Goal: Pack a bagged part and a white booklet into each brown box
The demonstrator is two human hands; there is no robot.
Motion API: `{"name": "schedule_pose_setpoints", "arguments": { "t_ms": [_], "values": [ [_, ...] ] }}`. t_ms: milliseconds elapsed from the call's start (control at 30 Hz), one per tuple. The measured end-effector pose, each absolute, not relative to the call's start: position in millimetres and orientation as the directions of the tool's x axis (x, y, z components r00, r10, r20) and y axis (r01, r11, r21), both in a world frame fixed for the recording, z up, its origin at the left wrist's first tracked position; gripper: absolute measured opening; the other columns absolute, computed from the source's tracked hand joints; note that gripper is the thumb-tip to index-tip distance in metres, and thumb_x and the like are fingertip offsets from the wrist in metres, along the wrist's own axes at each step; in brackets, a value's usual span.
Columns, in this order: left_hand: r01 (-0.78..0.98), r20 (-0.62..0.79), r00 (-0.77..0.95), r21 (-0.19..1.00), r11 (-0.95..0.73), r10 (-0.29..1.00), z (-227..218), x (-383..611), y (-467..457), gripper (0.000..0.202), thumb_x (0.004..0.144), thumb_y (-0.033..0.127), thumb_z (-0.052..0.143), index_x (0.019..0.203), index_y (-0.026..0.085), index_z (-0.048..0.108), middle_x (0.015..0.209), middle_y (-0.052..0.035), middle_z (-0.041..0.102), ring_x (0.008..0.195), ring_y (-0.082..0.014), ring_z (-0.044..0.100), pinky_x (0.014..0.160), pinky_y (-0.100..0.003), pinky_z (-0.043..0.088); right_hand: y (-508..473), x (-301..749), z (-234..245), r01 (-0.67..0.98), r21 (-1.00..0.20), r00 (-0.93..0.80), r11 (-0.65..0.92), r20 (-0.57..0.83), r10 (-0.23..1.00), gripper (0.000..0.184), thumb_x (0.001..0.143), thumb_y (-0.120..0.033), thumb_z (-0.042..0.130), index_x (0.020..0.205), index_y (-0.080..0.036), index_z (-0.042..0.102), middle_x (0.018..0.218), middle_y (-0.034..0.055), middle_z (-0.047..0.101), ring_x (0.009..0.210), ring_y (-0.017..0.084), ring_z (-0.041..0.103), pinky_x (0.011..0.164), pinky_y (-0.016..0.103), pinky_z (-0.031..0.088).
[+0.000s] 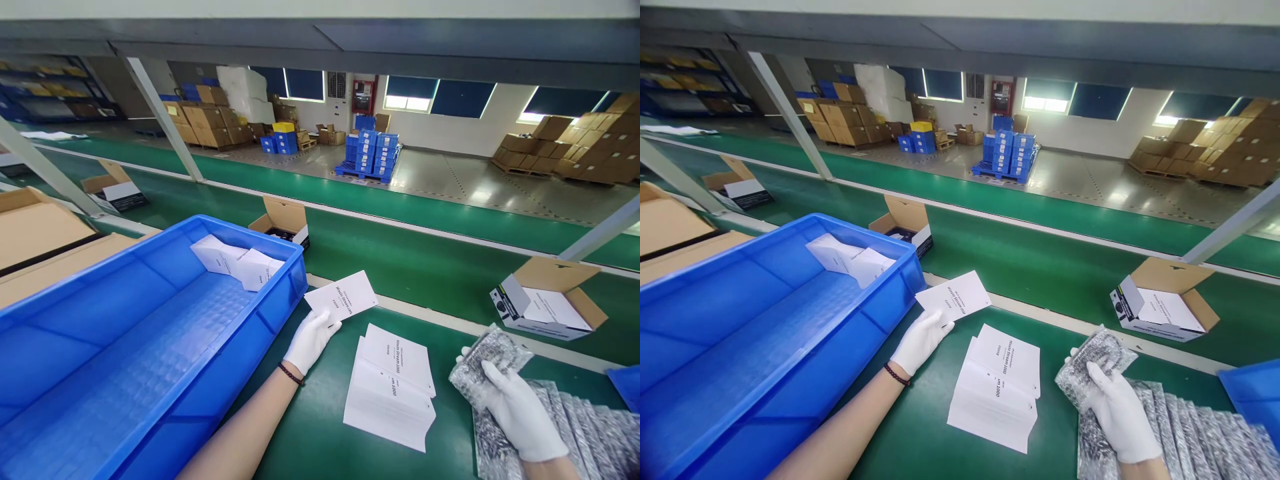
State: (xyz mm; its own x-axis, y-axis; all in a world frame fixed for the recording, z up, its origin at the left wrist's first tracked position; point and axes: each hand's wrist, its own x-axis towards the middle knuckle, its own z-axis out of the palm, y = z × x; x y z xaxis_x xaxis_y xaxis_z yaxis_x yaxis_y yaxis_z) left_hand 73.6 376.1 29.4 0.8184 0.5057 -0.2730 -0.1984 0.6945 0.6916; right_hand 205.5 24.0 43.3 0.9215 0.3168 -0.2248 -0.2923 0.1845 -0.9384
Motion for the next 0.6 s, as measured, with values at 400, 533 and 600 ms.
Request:
{"name": "schedule_pose_setpoints", "arguments": {
  "t_ms": [400, 533, 600],
  "values": [
    [-0.192, -0.280, 0.821, 0.686, 0.702, 0.497, 27.9, 74.2, 377.7, 0.039, 0.084, 0.020, 0.065, 0.122, 0.022, 0.059, 0.137, -0.0113, 0.058, 0.126, -0.0253, 0.055, 0.090, -0.036, 0.053, 17.7, 210.0, 39.7, -0.209, -0.974, 0.936, 0.086, -0.174, 0.305, 0.035, 0.064, -0.038, 0.086, 0.096, -0.028, 0.075, 0.119, 0.0089, 0.067, 0.124, 0.040, 0.052, 0.102, 0.050, 0.051],
    [-0.186, -0.263, 0.833, 0.695, 0.694, 0.486, 26.9, 73.9, 378.1, 0.043, 0.081, 0.019, 0.067, 0.123, 0.023, 0.059, 0.136, -0.0106, 0.059, 0.126, -0.0250, 0.055, 0.091, -0.036, 0.053, 9.4, 213.7, 39.2, -0.067, -0.997, 0.944, -0.046, -0.078, 0.320, 0.036, 0.060, -0.036, 0.088, 0.092, -0.027, 0.075, 0.118, 0.0075, 0.067, 0.127, 0.040, 0.049, 0.110, 0.052, 0.042],
    [-0.188, -0.254, 0.836, 0.699, 0.690, 0.486, 28.0, 73.8, 377.5, 0.045, 0.079, 0.019, 0.068, 0.123, 0.023, 0.059, 0.135, -0.0104, 0.060, 0.126, -0.0250, 0.055, 0.092, -0.036, 0.053, 8.5, 213.7, 41.2, -0.021, -0.996, 0.943, -0.083, -0.048, 0.329, 0.038, 0.059, -0.035, 0.089, 0.093, -0.026, 0.075, 0.116, 0.0071, 0.068, 0.128, 0.040, 0.048, 0.112, 0.053, 0.040]
  ]
}}
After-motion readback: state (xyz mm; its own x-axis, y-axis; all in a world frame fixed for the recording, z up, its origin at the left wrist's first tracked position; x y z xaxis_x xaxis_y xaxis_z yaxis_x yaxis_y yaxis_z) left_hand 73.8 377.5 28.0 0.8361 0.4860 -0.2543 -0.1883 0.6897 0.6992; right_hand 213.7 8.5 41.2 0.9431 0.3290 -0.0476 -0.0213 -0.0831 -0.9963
